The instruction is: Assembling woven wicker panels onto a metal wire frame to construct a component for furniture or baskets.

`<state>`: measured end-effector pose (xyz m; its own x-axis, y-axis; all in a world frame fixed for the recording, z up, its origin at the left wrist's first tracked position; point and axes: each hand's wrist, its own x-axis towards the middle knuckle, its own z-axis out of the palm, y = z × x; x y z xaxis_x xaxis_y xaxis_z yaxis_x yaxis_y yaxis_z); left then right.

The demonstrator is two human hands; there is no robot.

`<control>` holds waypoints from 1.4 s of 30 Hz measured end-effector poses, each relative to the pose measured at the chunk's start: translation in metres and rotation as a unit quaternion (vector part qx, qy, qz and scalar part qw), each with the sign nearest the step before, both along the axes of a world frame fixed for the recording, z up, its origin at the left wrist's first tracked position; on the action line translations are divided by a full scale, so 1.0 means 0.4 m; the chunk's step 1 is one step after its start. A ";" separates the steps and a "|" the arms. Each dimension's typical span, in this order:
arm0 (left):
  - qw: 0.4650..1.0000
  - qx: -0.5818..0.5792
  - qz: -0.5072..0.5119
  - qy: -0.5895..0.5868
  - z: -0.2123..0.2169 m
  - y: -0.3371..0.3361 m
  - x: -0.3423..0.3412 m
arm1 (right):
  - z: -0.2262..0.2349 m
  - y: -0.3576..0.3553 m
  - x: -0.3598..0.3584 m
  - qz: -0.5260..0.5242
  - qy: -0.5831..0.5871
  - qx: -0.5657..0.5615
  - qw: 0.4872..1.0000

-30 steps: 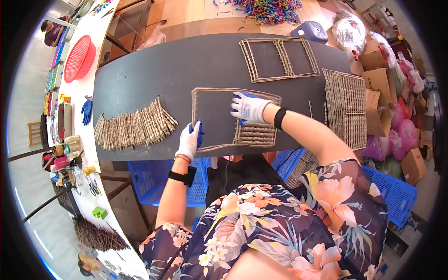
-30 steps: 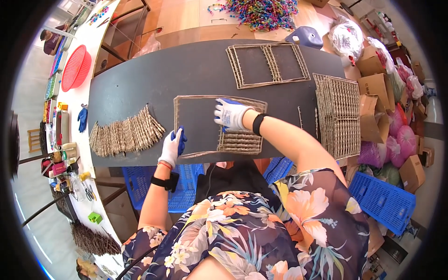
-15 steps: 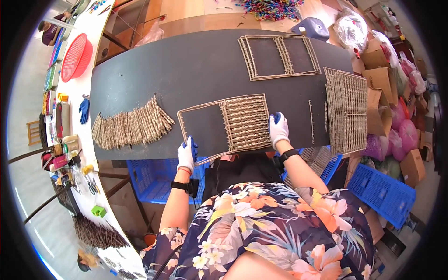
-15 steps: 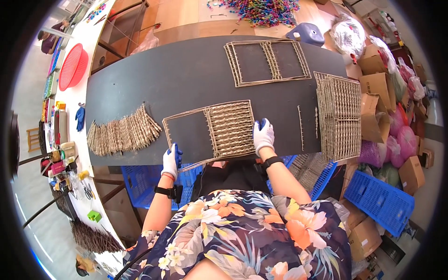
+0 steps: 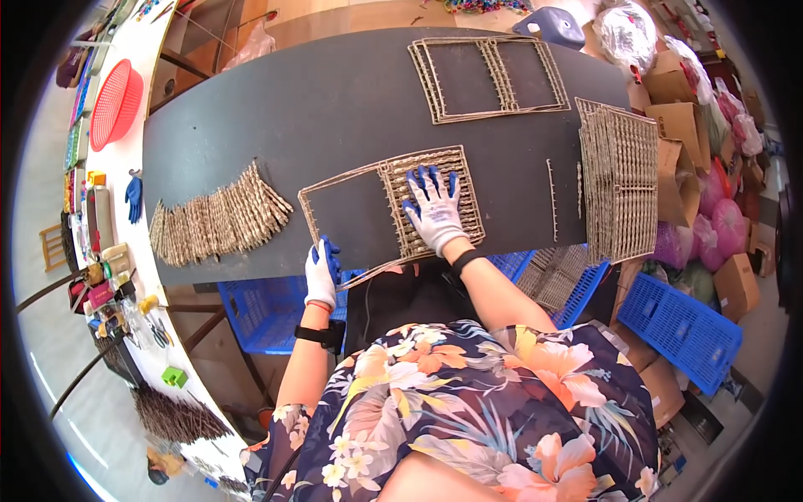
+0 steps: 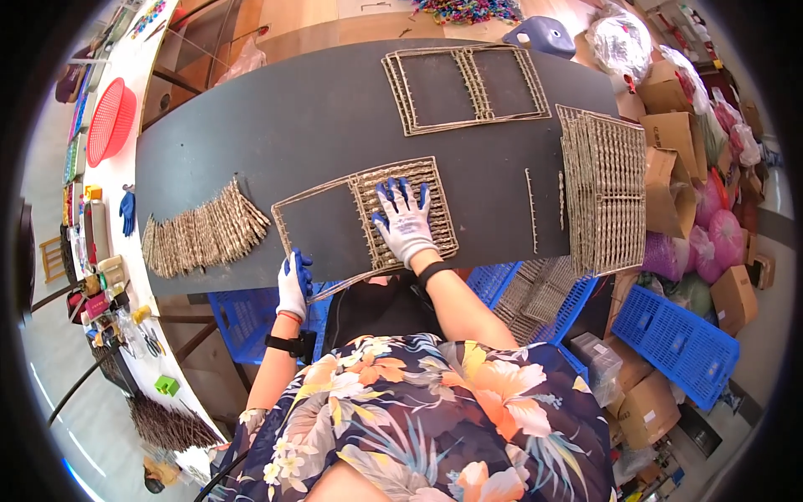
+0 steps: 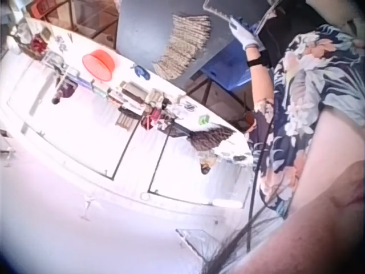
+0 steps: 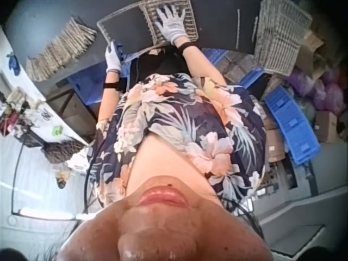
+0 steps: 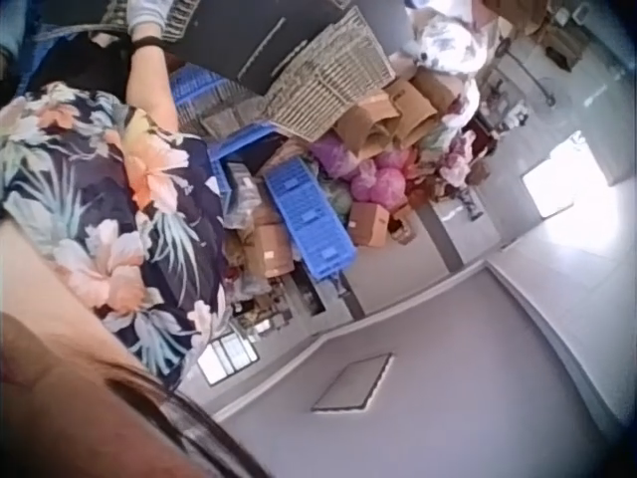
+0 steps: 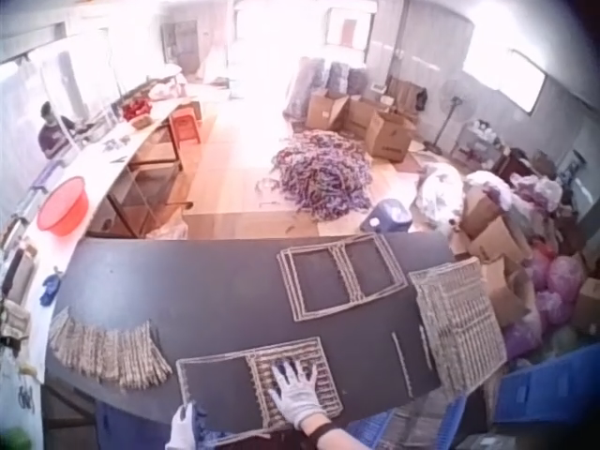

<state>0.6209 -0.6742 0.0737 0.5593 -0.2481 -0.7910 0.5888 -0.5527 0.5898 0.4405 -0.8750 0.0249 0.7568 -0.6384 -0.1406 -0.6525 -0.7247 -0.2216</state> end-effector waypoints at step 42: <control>0.985 0.001 0.046 -0.164 0.141 -0.058 -0.096 | -0.038 -0.021 0.096 0.038 -0.044 0.026 0.998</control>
<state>0.5824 -0.6976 0.1301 0.8051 -0.1825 -0.5644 0.4148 -0.5069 0.7557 0.4791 -0.8835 0.0097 0.8141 -0.5717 -0.1021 -0.5717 -0.7580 -0.3138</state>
